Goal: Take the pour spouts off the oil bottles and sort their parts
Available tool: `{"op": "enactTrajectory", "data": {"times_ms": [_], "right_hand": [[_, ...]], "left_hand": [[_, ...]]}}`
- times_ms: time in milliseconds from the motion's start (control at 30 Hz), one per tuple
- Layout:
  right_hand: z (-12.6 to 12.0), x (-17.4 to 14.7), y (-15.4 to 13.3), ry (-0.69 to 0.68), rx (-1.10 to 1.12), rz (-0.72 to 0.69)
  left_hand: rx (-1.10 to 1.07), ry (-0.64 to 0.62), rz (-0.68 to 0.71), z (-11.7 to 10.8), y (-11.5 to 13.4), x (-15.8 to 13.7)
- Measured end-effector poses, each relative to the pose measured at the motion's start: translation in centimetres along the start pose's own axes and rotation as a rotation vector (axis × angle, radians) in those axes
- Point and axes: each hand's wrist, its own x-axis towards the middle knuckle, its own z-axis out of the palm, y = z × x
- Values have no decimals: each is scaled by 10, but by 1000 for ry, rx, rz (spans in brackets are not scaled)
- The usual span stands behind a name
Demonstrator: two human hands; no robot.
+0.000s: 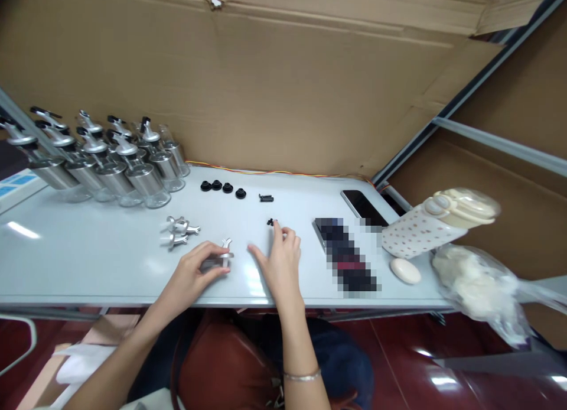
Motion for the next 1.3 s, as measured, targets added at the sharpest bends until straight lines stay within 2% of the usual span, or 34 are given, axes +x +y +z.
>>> {"op": "enactTrajectory", "data": {"times_ms": [233,467,700,900,1000,1133,1300], "right_hand": [[4,8,-4,1,-145,-9],[4,4,2,98,0,14],[7,3,5,105,-48,79],[4,2,6,109,156,63],[5,0,2,91,247,9],[6,-6,-4,112,187,-64],[2,-8,-6,73,211,-12]], "left_hand": [[0,-11,3,0,0,-1],[20,-19,7,0,0,-1],[41,-40,5,0,2,0],[27,-61,6,0,0,0],[20,-73,2,1,0,0],[23,-85,0,1,-1,0],[29,-102,3,1,-3,0]]}}
